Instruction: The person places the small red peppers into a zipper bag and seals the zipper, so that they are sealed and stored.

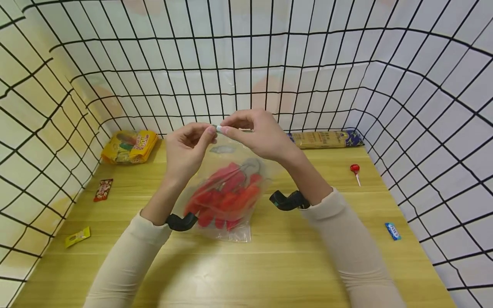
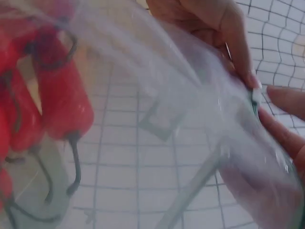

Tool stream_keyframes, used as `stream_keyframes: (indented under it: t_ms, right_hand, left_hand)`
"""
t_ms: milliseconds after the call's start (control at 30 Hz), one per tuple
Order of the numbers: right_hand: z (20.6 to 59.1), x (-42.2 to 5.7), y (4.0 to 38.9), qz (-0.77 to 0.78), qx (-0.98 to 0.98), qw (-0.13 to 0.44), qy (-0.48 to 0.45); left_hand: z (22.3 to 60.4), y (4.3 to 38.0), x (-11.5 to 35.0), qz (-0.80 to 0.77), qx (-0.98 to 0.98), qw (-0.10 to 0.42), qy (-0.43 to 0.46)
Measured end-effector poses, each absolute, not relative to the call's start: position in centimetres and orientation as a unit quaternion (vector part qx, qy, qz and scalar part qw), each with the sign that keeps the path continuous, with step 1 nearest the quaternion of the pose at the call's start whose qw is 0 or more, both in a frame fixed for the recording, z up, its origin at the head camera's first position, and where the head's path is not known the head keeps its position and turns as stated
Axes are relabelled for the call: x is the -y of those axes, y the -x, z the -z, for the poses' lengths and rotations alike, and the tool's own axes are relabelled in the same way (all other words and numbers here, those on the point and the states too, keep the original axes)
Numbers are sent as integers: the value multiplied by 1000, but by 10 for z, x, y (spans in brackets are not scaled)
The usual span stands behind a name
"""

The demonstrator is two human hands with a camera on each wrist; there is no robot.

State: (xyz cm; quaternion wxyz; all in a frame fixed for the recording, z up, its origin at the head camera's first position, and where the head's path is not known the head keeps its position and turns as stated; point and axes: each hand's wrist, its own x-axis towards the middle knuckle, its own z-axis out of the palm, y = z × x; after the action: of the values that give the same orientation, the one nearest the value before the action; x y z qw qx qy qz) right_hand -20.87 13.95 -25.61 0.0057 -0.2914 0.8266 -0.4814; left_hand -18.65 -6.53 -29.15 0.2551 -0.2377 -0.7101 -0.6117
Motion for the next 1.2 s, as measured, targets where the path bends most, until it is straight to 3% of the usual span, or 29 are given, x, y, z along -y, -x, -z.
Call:
stream_keyframes:
  t_ms: [367, 700, 967, 1200]
  right_hand:
    - [258, -137, 204, 400, -862, -89, 299]
    - [252, -189, 198, 357, -892, -131, 243]
    - [256, -233, 190, 371, -905, -96, 185]
    - [263, -221, 186, 421, -877, -71, 221]
  left_hand:
    - [296, 189, 69, 634, 685, 268, 239]
    - [303, 207, 117, 733, 580, 303, 187]
    - [317, 204, 135, 770, 557, 277, 146]
    - [314, 197, 114, 723, 597, 275, 211]
